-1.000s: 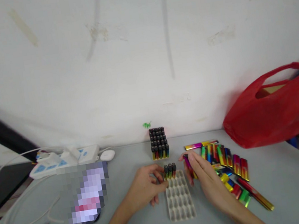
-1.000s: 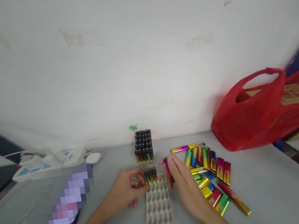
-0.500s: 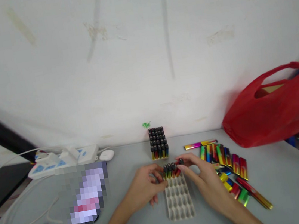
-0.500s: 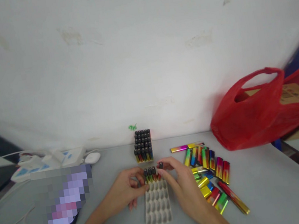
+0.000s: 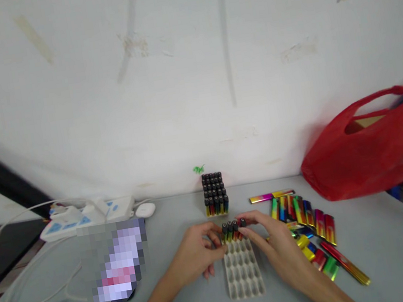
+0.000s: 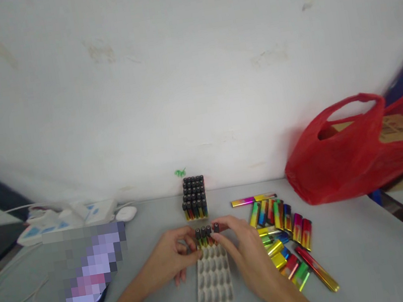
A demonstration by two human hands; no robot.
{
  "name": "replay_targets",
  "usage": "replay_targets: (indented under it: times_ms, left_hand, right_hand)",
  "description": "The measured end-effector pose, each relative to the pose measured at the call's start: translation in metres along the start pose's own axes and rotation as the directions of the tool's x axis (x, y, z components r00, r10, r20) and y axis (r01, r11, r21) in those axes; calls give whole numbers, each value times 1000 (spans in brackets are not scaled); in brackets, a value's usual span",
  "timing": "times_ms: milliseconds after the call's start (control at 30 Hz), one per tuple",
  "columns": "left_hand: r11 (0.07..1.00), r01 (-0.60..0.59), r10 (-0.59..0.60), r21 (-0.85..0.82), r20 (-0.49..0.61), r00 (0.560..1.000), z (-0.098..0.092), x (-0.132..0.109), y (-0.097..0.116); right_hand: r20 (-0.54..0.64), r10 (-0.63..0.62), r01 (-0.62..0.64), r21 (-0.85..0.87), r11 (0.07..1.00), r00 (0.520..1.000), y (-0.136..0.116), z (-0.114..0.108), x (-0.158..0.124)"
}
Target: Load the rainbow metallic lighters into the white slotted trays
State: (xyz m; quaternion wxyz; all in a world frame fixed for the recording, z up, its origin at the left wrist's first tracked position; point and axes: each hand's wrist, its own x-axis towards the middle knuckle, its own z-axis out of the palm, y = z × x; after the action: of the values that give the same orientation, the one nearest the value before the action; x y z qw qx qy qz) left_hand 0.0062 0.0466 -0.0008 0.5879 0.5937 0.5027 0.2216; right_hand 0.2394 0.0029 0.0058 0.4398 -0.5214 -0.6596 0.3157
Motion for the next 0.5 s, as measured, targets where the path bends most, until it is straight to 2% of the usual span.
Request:
replay_targets:
  times_ms: [267, 400, 500]
  left_hand:
    - [1000, 8, -8, 4, -3, 1000, 1, -2, 0]
    - [1000, 3, -3, -1, -2, 1000, 0, -3, 1]
    - [1000, -11, 11, 3, -1, 1000, 0, -2, 0]
  right_hand:
    - [36, 10, -10, -20, 1000, 999, -6, -1, -1]
    - [-16, 16, -16, -50, 999, 1000, -9, -6, -1]
    - [-87, -34, 17, -182, 983, 996, -4, -11, 1]
